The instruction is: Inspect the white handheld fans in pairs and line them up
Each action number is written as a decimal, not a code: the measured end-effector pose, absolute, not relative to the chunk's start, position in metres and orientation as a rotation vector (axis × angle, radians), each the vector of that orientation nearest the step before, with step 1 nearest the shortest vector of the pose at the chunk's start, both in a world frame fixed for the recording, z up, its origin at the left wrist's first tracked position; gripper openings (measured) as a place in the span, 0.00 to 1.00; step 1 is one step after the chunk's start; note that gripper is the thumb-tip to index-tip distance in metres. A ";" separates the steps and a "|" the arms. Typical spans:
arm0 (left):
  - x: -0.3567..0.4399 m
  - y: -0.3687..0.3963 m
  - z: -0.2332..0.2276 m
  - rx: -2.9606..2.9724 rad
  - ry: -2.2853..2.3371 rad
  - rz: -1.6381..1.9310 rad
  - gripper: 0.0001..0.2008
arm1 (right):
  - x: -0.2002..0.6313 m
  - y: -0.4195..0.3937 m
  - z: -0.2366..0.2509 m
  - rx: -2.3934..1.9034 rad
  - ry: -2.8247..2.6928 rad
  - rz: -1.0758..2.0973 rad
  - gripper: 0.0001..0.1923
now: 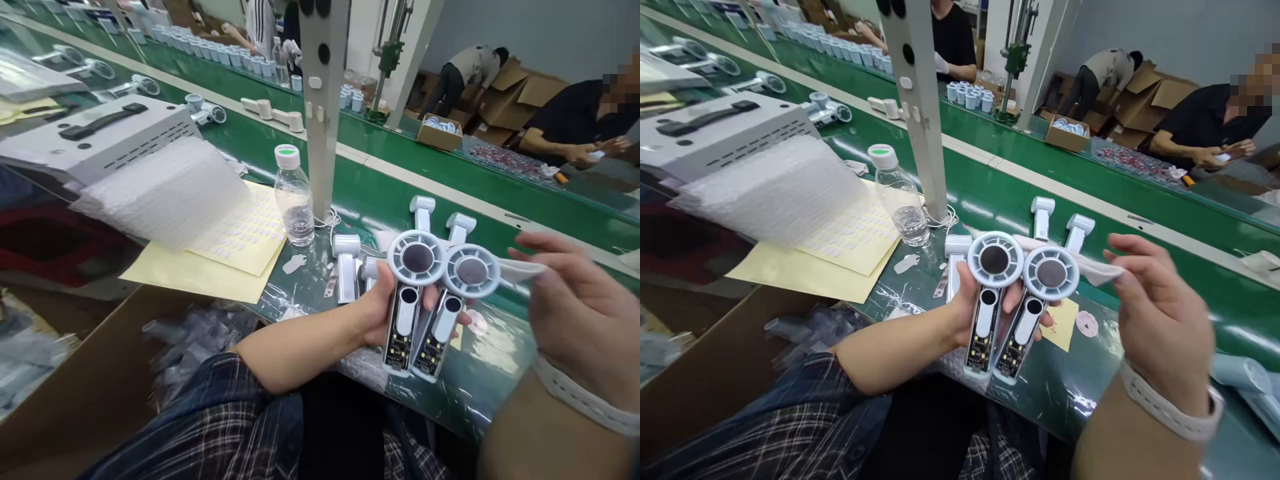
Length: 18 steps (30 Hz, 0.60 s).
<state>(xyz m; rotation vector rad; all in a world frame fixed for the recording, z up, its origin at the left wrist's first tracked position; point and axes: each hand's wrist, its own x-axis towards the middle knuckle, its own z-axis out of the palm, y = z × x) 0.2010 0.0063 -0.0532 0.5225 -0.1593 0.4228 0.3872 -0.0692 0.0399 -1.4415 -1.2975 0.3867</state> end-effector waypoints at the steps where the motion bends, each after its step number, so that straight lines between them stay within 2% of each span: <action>1: 0.203 0.005 -0.054 0.508 -0.135 0.423 0.43 | 0.389 -0.079 0.043 -1.433 -1.269 0.355 0.07; 3: 0.207 0.002 -0.058 0.513 -0.097 0.394 0.42 | 0.385 -0.087 0.035 -1.384 -1.296 0.409 0.09; 5: 0.210 -0.003 -0.064 0.532 -0.082 0.351 0.42 | 0.381 -0.084 0.014 -1.313 -1.247 0.615 0.09; 6: 0.211 -0.004 -0.067 0.546 -0.070 0.335 0.42 | 0.382 -0.080 0.002 -1.279 -1.177 0.751 0.15; 9: 0.212 -0.006 -0.073 0.623 -0.001 0.289 0.43 | 0.390 -0.072 -0.025 -1.188 -0.953 1.157 0.46; 10: 0.212 -0.005 -0.074 0.656 0.017 0.273 0.43 | 0.393 -0.071 -0.029 -1.178 -0.930 1.269 0.51; 11: 0.211 -0.004 -0.075 0.687 0.032 0.262 0.43 | 0.396 -0.072 -0.031 -1.168 -0.922 1.362 0.52; 14: 0.209 0.000 -0.073 0.770 0.056 0.266 0.44 | 0.399 -0.077 -0.025 -1.135 -0.947 1.493 0.44; 18: 0.208 0.001 -0.072 0.844 0.062 0.316 0.43 | 0.386 -0.080 -0.016 -1.162 -0.971 1.401 0.35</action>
